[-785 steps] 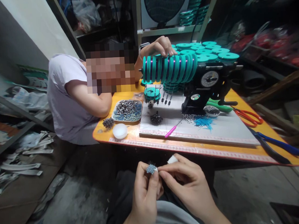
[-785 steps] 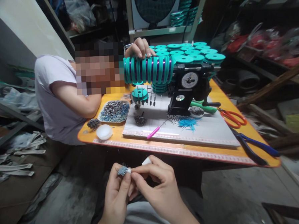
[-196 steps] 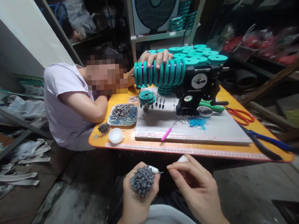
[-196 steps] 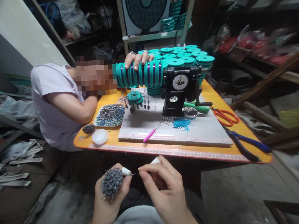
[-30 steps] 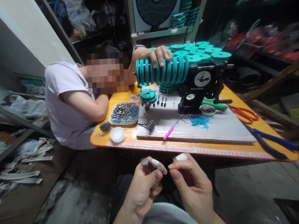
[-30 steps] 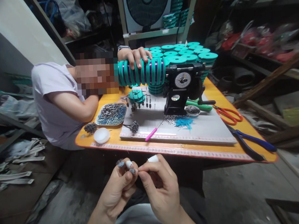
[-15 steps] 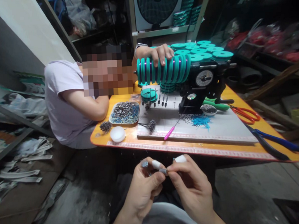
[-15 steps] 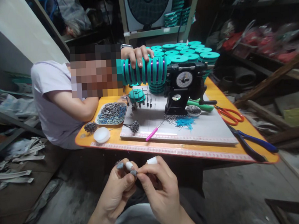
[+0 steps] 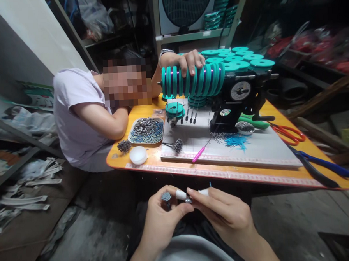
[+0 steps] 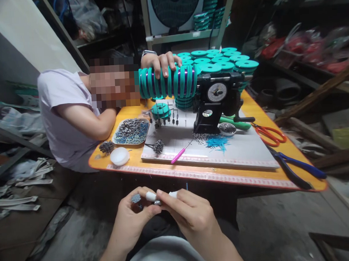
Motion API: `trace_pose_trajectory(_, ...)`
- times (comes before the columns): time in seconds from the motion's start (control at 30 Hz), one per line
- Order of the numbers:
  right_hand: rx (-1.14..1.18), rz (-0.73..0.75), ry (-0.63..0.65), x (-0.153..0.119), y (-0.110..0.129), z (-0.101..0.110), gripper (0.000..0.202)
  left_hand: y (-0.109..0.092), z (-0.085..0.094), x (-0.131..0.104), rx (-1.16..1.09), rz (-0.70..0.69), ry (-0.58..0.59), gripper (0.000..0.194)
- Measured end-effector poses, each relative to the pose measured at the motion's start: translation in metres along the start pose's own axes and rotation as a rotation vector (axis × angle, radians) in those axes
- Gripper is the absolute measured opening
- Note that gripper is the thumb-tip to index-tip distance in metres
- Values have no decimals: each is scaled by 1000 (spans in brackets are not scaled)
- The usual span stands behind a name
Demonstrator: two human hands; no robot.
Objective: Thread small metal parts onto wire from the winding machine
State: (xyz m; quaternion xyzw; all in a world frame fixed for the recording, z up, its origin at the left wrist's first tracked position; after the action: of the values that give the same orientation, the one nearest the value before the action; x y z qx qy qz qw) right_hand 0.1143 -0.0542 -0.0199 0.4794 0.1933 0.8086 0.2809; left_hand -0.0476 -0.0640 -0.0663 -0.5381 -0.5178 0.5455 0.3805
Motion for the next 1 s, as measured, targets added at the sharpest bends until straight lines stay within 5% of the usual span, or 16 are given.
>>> trace_pose_trajectory(0.13,-29,46,59,0,1,-2,52,-1,-1,0,65,17,33,19)
trace_pose_trajectory(0.33,-105,125,43,-4,4,-3,30,-3,1,1,165,32,67,17)
trace_pose_trajectory(0.53,-134,101,24,-6,0,-1,35,-20,-1,-4,387,-262,141,13)
trace_pose_trajectory(0.7,-145,114,111,-2,-1,-4,28,-20,0,-7,533,-223,220,11)
trace_pose_trajectory(0.77,-95,131,121,-1,1,-6,23,-13,-1,-7,335,-127,297,16)
trace_pose_trajectory(0.9,67,165,127,-1,6,-8,16,3,-13,-14,-401,100,522,34)
trace_pose_trajectory(1.0,93,178,120,0,8,-7,15,6,-18,-23,-723,148,564,33)
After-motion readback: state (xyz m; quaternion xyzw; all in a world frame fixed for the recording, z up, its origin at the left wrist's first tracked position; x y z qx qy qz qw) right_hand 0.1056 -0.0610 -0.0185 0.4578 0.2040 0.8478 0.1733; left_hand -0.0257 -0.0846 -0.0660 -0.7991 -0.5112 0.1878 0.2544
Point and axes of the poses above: each hand's wrist, its own x-axis towards the middle knuckle, its own z-axis out of the back of the hand, y = z × x, the point moved 5 cm from there along x, towards the middle knuckle
